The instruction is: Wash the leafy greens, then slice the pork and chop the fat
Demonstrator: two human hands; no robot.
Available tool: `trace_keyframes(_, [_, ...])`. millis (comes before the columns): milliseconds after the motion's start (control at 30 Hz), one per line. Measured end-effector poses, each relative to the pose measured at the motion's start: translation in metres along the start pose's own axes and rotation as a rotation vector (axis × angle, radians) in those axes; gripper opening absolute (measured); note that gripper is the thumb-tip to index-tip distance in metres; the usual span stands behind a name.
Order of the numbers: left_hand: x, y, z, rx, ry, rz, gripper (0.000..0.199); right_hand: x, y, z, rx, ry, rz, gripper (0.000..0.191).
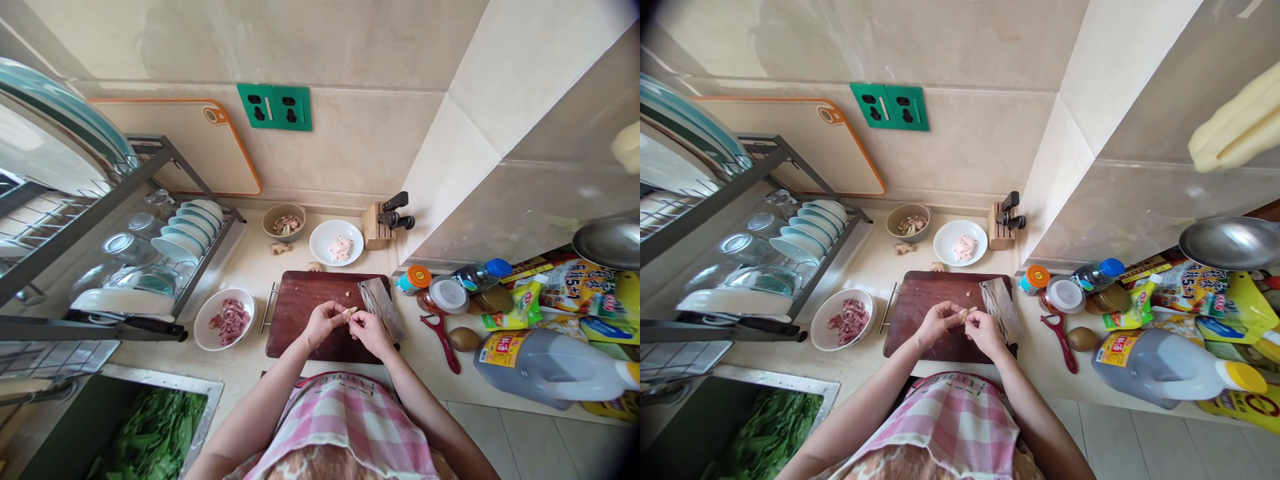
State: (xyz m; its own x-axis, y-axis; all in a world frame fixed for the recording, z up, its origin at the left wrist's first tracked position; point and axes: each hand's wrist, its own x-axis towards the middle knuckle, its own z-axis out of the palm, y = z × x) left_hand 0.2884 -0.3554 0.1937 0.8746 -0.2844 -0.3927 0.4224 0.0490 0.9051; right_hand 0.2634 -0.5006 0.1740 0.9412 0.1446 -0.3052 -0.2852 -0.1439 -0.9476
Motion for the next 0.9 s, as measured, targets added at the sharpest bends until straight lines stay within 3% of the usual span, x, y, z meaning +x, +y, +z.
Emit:
trace_keyframes(167, [0.001, -0.003, -0.005, 0.039, -0.08, -0.065, 0.042, -0.003, -0.002, -0.001, -0.076, 0.038, -0.021, 0.008])
trace_keyframes(267, [0.002, -0.005, -0.008, 0.103, -0.142, 0.012, 0.04, -0.006, -0.007, -0.005, -0.227, 0.047, -0.075, 0.009])
trace_keyframes(367, [0.002, -0.006, -0.012, 0.217, -0.119, 0.101, 0.034, -0.004, -0.006, -0.01, -0.313, 0.069, -0.105, 0.01])
trace_keyframes(500, [-0.001, -0.002, -0.016, 0.48, -0.071, 0.156, 0.028, 0.003, 0.008, -0.013, -0.125, 0.083, -0.022, 0.014])
trace_keyframes(667, [-0.005, 0.002, -0.01, 0.677, -0.067, 0.23, 0.025, 0.007, 0.016, -0.012, 0.131, -0.013, 0.009, 0.028])
trace_keyframes(900, [-0.002, 0.0, -0.011, 0.441, -0.215, 0.197, 0.026, 0.004, 0.011, -0.012, 0.122, -0.068, 0.042, 0.025])
